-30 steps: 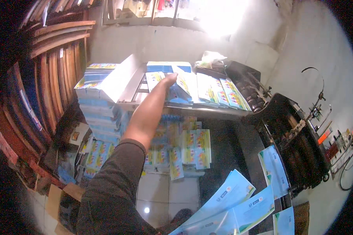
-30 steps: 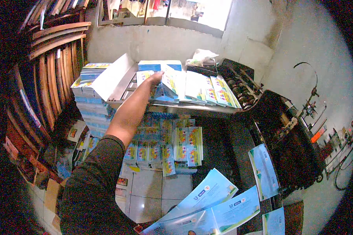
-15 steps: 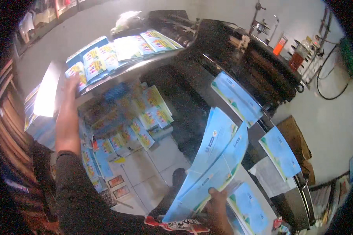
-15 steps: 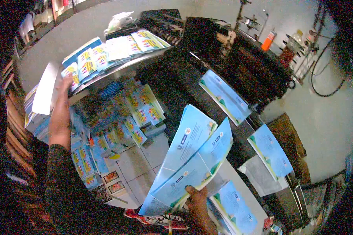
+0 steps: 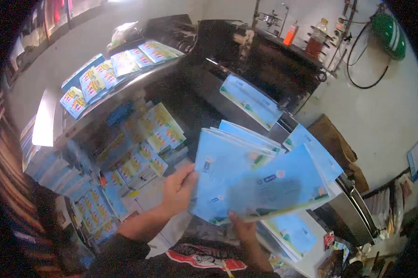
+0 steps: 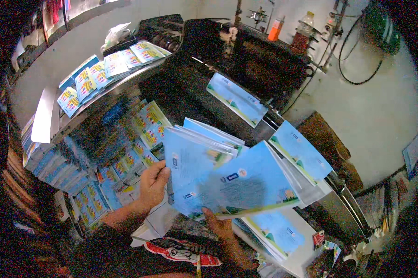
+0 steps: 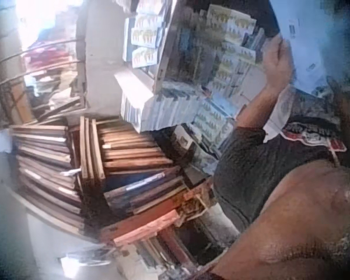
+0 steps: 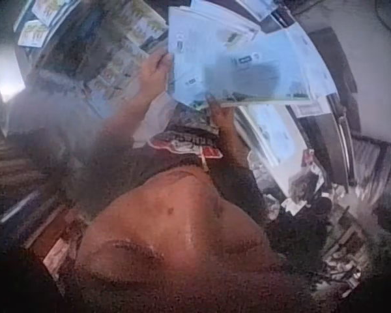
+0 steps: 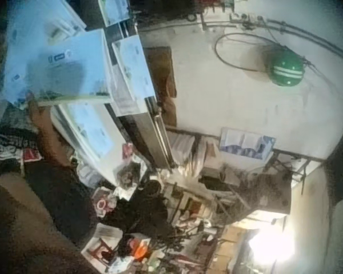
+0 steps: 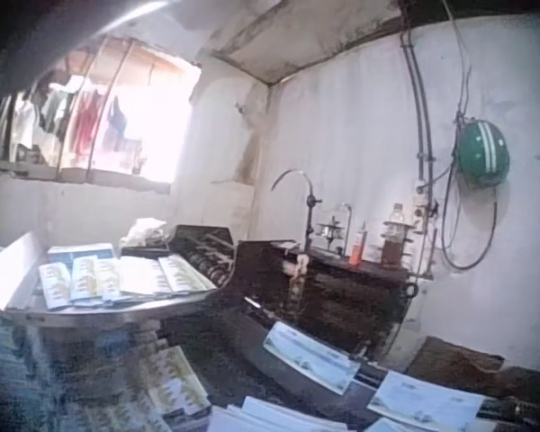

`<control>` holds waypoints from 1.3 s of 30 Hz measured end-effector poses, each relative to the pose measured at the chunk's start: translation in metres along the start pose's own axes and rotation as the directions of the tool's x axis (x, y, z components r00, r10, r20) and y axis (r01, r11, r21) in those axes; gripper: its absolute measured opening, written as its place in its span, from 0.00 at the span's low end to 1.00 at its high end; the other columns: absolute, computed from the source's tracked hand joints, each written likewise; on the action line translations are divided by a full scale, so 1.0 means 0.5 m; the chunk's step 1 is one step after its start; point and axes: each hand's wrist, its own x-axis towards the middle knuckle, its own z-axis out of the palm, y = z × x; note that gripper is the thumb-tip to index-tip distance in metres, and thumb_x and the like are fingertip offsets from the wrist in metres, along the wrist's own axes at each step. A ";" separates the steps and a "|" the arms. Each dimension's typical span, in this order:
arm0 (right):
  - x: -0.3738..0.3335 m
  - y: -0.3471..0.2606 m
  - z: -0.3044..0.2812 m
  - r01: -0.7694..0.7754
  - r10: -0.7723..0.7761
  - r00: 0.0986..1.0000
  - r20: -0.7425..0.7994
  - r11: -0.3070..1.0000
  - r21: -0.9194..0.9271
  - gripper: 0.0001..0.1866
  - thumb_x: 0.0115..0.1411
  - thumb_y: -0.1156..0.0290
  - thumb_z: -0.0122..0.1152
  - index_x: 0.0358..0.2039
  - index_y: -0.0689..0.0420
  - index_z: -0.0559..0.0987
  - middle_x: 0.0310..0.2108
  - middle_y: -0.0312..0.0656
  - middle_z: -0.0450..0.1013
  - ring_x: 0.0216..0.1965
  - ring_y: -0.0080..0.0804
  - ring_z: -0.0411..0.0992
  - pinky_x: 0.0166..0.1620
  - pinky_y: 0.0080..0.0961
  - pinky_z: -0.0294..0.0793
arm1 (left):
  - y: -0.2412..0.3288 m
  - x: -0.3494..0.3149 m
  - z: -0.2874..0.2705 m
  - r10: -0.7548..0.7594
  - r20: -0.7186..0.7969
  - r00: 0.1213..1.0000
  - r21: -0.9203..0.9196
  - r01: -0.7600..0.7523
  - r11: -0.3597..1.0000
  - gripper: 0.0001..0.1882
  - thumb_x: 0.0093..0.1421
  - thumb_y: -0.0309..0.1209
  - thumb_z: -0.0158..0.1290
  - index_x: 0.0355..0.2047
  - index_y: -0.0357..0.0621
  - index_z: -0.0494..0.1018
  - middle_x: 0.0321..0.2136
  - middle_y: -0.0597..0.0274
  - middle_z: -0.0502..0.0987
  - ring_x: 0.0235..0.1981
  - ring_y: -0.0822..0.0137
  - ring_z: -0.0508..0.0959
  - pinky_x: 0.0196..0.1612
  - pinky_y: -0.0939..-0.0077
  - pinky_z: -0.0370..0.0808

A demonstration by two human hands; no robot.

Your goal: The person folds printed paper sheets, inserts inner pages into booklet covers, and folds the assembled booklets closed by hand.

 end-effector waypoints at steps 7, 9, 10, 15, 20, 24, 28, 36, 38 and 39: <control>-0.093 -0.055 -0.080 -0.013 0.044 0.943 -0.329 0.995 0.096 0.28 0.50 0.75 0.70 0.50 0.64 0.69 0.46 0.46 0.71 0.47 0.35 0.70 0.52 0.35 0.69 | -0.042 0.048 -0.022 0.102 -0.569 0.816 0.009 -0.118 0.993 0.11 0.66 0.30 0.46 0.42 0.34 0.72 0.35 0.62 0.76 0.34 0.71 0.74 0.41 0.74 0.73; -0.114 -0.098 -0.104 -0.014 0.138 0.843 -0.519 0.972 0.236 0.31 0.47 0.79 0.68 0.52 0.63 0.66 0.46 0.46 0.69 0.44 0.38 0.70 0.49 0.36 0.73 | 0.055 0.081 -0.056 0.156 -0.608 0.779 -0.072 -0.249 0.966 0.10 0.67 0.30 0.46 0.42 0.36 0.71 0.36 0.62 0.76 0.35 0.72 0.74 0.42 0.74 0.73; -0.119 -0.111 -0.120 0.001 0.172 0.793 -0.585 0.959 0.283 0.32 0.46 0.80 0.67 0.53 0.63 0.65 0.45 0.46 0.69 0.43 0.39 0.71 0.48 0.37 0.74 | 0.107 0.093 -0.046 0.118 -0.622 0.774 -0.135 -0.255 0.957 0.10 0.67 0.29 0.45 0.45 0.38 0.70 0.36 0.62 0.76 0.35 0.72 0.74 0.42 0.75 0.73; -0.120 -0.129 -0.156 0.224 -0.034 0.920 -0.391 0.864 0.452 0.29 0.51 0.78 0.66 0.53 0.64 0.66 0.43 0.50 0.72 0.43 0.41 0.74 0.48 0.40 0.77 | 0.191 0.042 0.163 0.154 0.043 0.987 -0.186 -0.143 0.972 0.12 0.66 0.25 0.44 0.49 0.37 0.67 0.40 0.61 0.75 0.42 0.74 0.73 0.47 0.74 0.71; -0.098 -0.104 -0.180 0.089 0.037 0.921 -0.387 0.949 0.303 0.24 0.58 0.71 0.64 0.52 0.65 0.68 0.43 0.41 0.73 0.44 0.29 0.71 0.48 0.28 0.73 | 0.253 0.018 0.296 0.189 0.391 0.901 0.092 -0.243 0.966 0.23 0.60 0.23 0.54 0.54 0.38 0.62 0.46 0.58 0.72 0.45 0.70 0.71 0.51 0.71 0.68; -0.103 -0.122 -0.203 0.320 -0.264 0.906 -0.332 0.939 0.126 0.23 0.59 0.70 0.64 0.50 0.67 0.69 0.42 0.45 0.74 0.44 0.30 0.72 0.48 0.29 0.73 | 0.285 0.019 0.347 0.136 0.629 0.766 -0.027 -0.153 0.988 0.22 0.59 0.28 0.56 0.52 0.35 0.64 0.43 0.50 0.74 0.46 0.59 0.75 0.48 0.67 0.70; -0.130 -0.101 -0.275 0.306 -0.399 0.844 -0.358 0.907 -0.289 0.41 0.48 0.69 0.72 0.58 0.62 0.59 0.54 0.49 0.63 0.55 0.39 0.64 0.57 0.36 0.66 | 0.351 0.023 0.379 0.184 0.750 0.635 0.220 -0.502 0.836 0.21 0.59 0.31 0.56 0.50 0.38 0.66 0.36 0.44 0.77 0.41 0.52 0.79 0.44 0.65 0.73; -0.323 -0.137 -0.547 0.252 -0.397 0.790 -0.467 0.905 -0.343 0.52 0.38 0.71 0.77 0.64 0.56 0.59 0.59 0.50 0.66 0.61 0.40 0.62 0.63 0.38 0.59 | 0.295 0.000 0.507 0.028 0.985 0.168 0.132 -0.856 0.499 0.21 0.57 0.29 0.53 0.53 0.46 0.68 0.34 0.47 0.79 0.37 0.50 0.80 0.40 0.54 0.75; -0.325 -0.111 -0.557 -0.017 -0.140 0.889 -0.436 0.942 -0.336 0.39 0.42 0.79 0.72 0.57 0.58 0.68 0.48 0.49 0.75 0.52 0.38 0.72 0.56 0.32 0.69 | 0.231 -0.031 0.541 0.114 0.986 0.118 0.061 -0.908 0.414 0.22 0.57 0.31 0.53 0.53 0.47 0.69 0.34 0.50 0.80 0.36 0.52 0.80 0.39 0.55 0.75; -0.317 -0.097 -0.551 0.159 -0.351 0.875 -0.334 0.860 -0.485 0.31 0.44 0.85 0.66 0.52 0.59 0.72 0.41 0.47 0.78 0.44 0.35 0.77 0.49 0.29 0.74 | 0.211 -0.034 0.543 0.117 0.987 0.114 0.055 -0.906 0.419 0.22 0.57 0.31 0.53 0.53 0.47 0.69 0.34 0.50 0.80 0.36 0.52 0.80 0.39 0.55 0.75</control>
